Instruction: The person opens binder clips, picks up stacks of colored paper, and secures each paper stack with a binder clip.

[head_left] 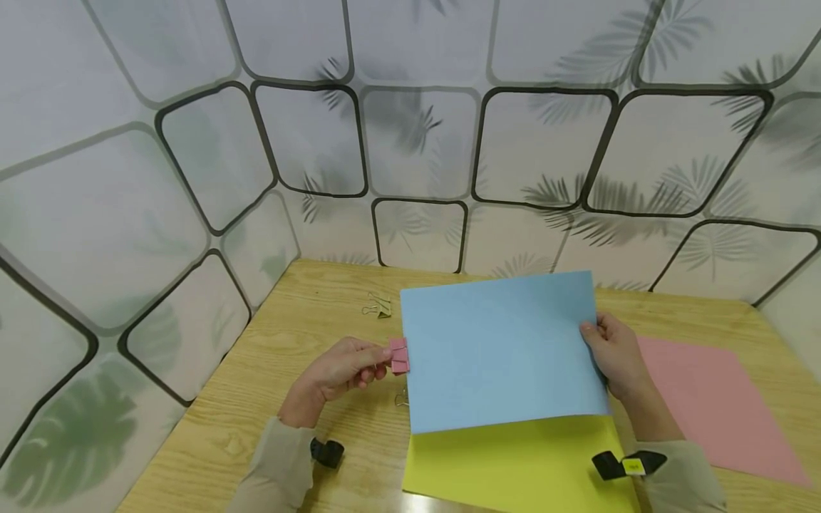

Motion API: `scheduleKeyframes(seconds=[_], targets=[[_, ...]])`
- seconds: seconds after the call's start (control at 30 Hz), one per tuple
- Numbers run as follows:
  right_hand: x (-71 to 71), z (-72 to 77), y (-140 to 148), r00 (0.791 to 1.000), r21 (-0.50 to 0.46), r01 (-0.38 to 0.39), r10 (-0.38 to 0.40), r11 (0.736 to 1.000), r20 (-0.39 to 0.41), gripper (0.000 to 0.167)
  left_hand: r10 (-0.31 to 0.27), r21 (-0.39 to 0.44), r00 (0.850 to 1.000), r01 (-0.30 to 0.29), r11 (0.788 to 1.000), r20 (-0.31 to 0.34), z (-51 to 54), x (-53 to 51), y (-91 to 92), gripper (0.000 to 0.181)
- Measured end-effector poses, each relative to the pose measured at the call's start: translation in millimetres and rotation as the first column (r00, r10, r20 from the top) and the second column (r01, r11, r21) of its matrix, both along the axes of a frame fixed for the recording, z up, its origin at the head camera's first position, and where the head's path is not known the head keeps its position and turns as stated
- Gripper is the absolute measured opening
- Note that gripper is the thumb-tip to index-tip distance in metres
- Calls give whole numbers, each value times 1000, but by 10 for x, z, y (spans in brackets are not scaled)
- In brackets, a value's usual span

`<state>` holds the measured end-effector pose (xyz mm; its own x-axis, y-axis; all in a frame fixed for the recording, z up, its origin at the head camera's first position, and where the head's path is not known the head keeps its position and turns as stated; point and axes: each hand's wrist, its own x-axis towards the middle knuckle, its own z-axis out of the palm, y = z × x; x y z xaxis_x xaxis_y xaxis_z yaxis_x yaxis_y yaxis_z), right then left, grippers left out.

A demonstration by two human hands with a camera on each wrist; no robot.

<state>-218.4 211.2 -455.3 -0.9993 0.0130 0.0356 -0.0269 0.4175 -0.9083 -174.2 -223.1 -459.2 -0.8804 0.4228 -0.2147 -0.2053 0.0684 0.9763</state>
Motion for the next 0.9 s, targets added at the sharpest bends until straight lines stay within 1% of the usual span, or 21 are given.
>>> scheduleKeyframes(seconds=[0.1, 0.17, 0.27, 0.33, 0.4, 0.47, 0.57, 0.63, 0.7, 0.73, 0.83, 0.9], targets=[[4, 9, 17, 1000, 5, 2, -2, 1000, 5, 51, 5, -10, 1000, -4, 1000, 22, 10, -8, 28, 27], [4, 11, 28, 1000, 10, 4, -5, 1000, 8, 50, 23, -25, 999, -21, 999, 44, 25, -11, 53, 27], [4, 13, 42, 1000, 12, 9, -9, 1000, 11, 51, 58, -53, 997, -55, 997, 55, 46, -13, 89, 27], [3, 15, 50, 1000, 11, 11, -11, 1000, 16, 51, 65, -58, 996, -62, 996, 57, 59, -13, 100, 28], [7, 22, 53, 1000, 4, 15, -15, 1000, 23, 52, 39, -36, 998, -37, 999, 54, 61, -19, 93, 28], [13, 34, 51, 999, -10, 21, -21, 1000, 28, 52, -1, 4, 998, 1, 1000, 58, 65, -25, 67, 28], [27, 66, 46, 999, -31, 30, -29, 999, 28, 51, -63, 57, 997, 61, 997, 44, 70, -37, 7, 28], [35, 90, 47, 999, -38, 37, -36, 999, 23, 50, -67, 62, 997, 65, 996, 26, 78, -45, -25, 34], [39, 110, 54, 999, -36, 40, -40, 999, 14, 50, -47, 47, 999, 47, 998, 5, 84, -57, -37, 43], [40, 119, 58, 999, -35, 44, -44, 998, 9, 50, -26, 30, 1000, 26, 999, -5, 90, -61, -36, 47], [36, 143, 62, 998, -44, 58, -59, 997, -7, 48, 62, 8, 998, -62, 998, -23, 122, -74, -1, 52], [34, 163, 57, 998, -67, 64, -65, 996, -18, 45, 130, 31, 991, -129, 991, -28, 161, -83, 40, 50]])
